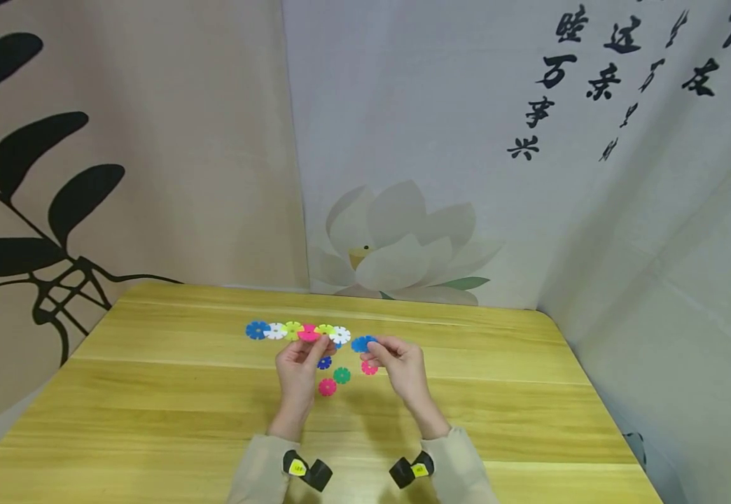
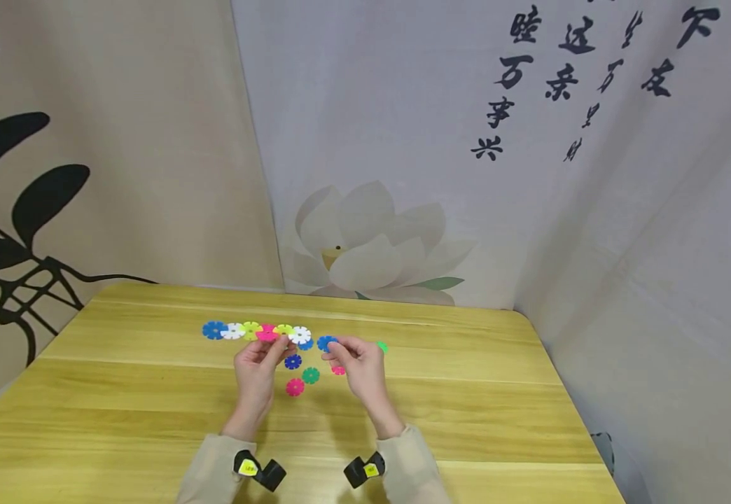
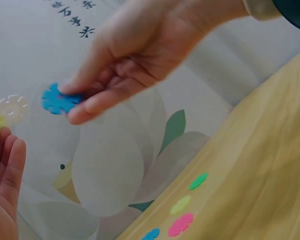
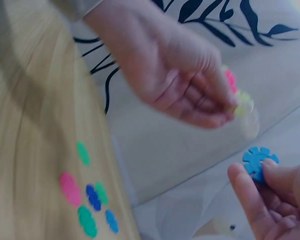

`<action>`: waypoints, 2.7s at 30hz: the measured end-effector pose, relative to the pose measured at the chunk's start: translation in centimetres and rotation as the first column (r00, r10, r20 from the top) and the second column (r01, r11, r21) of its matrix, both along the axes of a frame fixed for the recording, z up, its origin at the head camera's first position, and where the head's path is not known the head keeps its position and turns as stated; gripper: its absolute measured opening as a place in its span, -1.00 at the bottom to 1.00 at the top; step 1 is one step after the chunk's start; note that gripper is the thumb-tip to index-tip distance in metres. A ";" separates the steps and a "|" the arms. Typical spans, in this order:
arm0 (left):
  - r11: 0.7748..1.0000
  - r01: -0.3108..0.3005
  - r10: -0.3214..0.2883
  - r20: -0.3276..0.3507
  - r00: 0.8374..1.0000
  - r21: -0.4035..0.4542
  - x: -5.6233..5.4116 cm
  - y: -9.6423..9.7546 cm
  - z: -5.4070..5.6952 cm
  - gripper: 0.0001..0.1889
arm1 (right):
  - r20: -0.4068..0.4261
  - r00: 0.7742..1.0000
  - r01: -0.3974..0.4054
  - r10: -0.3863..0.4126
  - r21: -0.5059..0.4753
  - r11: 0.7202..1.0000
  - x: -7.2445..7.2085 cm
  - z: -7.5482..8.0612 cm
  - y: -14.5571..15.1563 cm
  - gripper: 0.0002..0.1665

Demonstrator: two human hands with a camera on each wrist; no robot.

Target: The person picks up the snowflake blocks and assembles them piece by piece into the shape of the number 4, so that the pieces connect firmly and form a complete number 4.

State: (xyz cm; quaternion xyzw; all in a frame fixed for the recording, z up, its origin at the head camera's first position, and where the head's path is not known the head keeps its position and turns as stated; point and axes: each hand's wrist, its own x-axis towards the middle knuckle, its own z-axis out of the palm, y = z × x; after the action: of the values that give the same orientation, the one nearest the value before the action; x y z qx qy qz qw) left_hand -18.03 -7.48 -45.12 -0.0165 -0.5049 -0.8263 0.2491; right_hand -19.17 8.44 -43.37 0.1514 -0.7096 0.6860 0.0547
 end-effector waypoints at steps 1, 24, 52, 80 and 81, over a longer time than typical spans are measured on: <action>1.000 -0.001 0.001 -0.005 1.000 -0.005 0.0 0.1 0.0 -0.84 | -0.015 1.000 0.000 0.000 0.002 1.000 0.1 0.3 -0.1 -0.77; 0.999 0.048 -0.049 -0.019 0.999 -0.018 0.6 0.9 0.4 -0.88 | -0.105 0.991 0.080 -0.079 0.006 0.997 2.1 3.9 -1.0 -0.90; 0.974 0.127 -0.109 0.099 0.989 -0.190 0.5 0.0 1.6 -0.81 | -0.036 0.998 0.052 -0.050 0.047 0.998 2.1 3.4 -0.3 -0.91; 0.722 0.205 -0.220 0.062 0.974 -0.661 0.9 -1.4 2.0 -0.92 | 0.088 0.994 0.093 -0.064 -0.378 0.921 1.6 -1.2 -2.1 -0.79; 0.722 0.197 -0.214 0.056 0.975 -0.664 0.9 -1.2 2.0 -0.93 | 0.087 0.994 0.092 -0.063 -0.386 0.918 1.6 -1.2 -2.1 -0.77</action>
State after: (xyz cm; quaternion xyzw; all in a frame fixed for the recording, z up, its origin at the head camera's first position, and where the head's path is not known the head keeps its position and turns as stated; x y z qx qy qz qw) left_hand -17.11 -8.73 -43.10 -0.1700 -0.7579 -0.6141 0.1398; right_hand -17.62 6.29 -44.59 0.0841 -0.5662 0.8156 0.0850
